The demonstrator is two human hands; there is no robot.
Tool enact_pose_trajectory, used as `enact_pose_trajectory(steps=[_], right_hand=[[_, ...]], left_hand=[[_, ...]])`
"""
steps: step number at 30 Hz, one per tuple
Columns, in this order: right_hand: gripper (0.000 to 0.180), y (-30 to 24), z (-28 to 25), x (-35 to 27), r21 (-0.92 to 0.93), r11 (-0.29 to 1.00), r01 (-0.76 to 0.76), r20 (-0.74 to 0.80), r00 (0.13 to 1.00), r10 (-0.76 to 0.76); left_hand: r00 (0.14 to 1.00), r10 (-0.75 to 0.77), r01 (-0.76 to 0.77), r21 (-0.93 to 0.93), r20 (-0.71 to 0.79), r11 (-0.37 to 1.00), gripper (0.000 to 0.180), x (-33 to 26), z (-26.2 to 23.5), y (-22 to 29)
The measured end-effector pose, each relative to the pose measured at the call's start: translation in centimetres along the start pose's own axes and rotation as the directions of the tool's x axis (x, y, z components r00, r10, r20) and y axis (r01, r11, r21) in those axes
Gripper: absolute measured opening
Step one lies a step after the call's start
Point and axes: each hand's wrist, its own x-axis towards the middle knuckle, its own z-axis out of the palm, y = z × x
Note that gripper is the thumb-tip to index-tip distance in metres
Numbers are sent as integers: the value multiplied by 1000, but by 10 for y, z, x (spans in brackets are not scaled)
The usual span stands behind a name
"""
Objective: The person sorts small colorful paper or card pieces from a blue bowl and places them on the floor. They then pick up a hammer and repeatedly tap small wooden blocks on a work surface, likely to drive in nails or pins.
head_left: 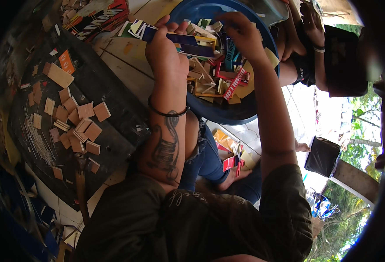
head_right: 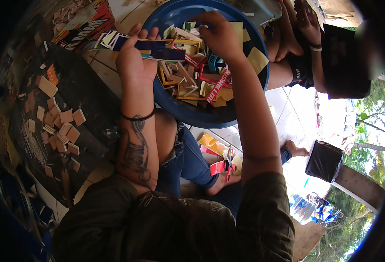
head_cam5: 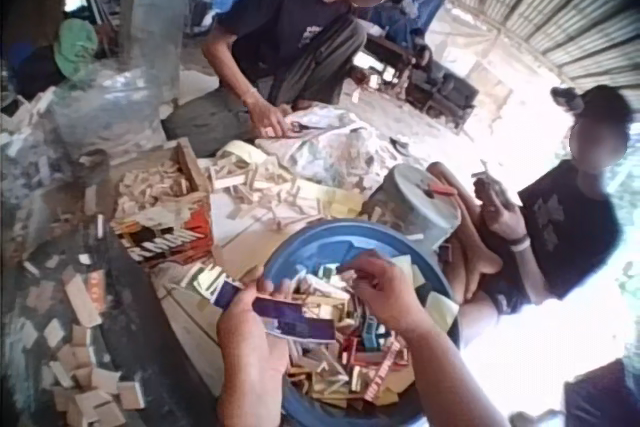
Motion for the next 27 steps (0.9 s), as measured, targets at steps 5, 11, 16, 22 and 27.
enact_pose_trajectory(steps=[5,11,16,22,27], right_hand=[[24,51,52,-8,-853,520,-31,204,899,388],[36,71,73,-13,-821,530,-214,-23,939,343],[37,59,39,-25,-431,818,-381,-88,920,382],[32,38,-9,-52,-53,810,-584,28,810,586],[42,40,25,-47,-559,826,-69,44,993,113]], left_hand=[[976,192,-182,-102,99,978,27,-8,-2,12],[978,209,-205,-98,30,974,32,-5,0,15],[980,187,-179,-100,73,979,30,-2,-3,13],[984,96,-79,-116,153,990,32,2,-6,12],[972,198,-179,-147,124,973,37,0,-10,13]])
